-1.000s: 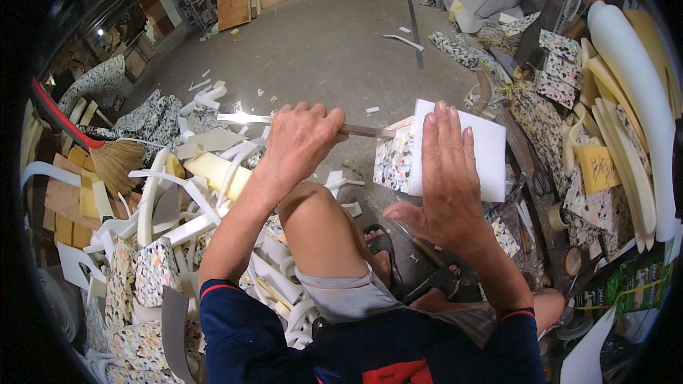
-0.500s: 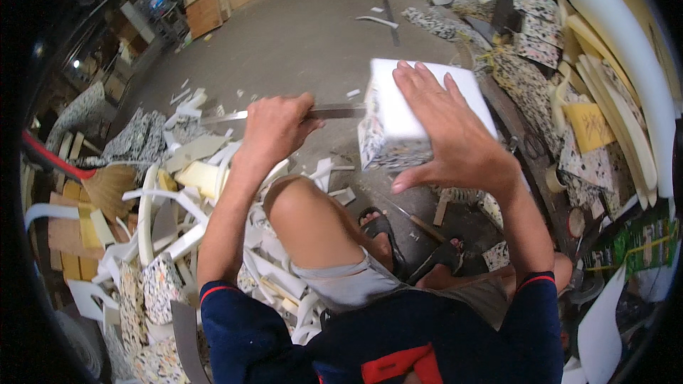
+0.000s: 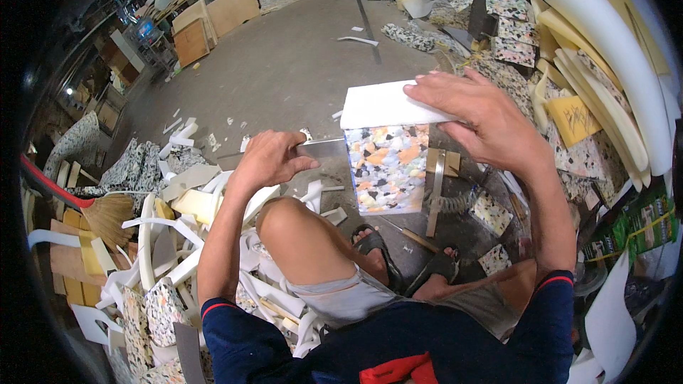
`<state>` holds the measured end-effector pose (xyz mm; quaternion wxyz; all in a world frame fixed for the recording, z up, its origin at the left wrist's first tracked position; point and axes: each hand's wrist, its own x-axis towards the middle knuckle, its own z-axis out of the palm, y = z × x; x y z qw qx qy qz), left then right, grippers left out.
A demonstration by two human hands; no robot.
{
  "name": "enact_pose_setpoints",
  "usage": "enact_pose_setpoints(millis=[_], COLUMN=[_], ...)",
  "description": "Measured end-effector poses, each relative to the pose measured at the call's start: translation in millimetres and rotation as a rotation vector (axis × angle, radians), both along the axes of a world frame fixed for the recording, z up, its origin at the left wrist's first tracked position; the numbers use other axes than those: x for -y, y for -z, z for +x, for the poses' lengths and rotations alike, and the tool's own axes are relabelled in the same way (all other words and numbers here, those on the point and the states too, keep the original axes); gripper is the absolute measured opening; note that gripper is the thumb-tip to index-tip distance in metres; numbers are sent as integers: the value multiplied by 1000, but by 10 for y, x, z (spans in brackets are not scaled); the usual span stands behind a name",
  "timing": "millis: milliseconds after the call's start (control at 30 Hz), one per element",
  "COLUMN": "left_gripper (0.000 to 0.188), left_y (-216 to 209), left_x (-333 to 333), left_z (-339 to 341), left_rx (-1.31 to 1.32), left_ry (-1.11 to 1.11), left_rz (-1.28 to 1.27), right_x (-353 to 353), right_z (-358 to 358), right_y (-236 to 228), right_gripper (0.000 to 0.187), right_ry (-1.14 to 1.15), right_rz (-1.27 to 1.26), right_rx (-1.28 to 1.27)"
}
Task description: The person sits on the floor and assembles small foam blocks by applying adhesive with a spray gun, then pressing white foam sheets onto the blocks. They handle multiple blocks and sheets, aligning and pressing them together to form a layered assembly.
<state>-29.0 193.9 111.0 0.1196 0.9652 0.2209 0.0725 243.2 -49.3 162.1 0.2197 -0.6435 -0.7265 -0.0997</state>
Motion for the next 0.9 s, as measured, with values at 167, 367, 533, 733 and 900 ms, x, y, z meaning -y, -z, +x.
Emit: enact_pose_setpoints(millis=[167, 367, 533, 733, 900], left_gripper=[46, 46, 46, 46, 45], left_y=[-25, 1, 49, 74, 81], left_x=[40, 26, 8, 8, 4], left_z=[39, 42, 30, 37, 31], left_rx=[-64, -84, -72, -50, -32], left_ry=[-14, -1, -7, 22, 18], left_rz=[-17, -11, -46, 17, -37], right_x=[-73, -112, -122, -116, -85], right_z=[54, 95, 90, 121, 101], right_y=[28, 59, 95, 118, 184], right_gripper=[39, 35, 35, 46, 48], right_ry=[-154, -177, -157, -154, -169], right_rz=[113, 143, 139, 108, 128], right_rx=[-94, -130, -164, -167, -134])
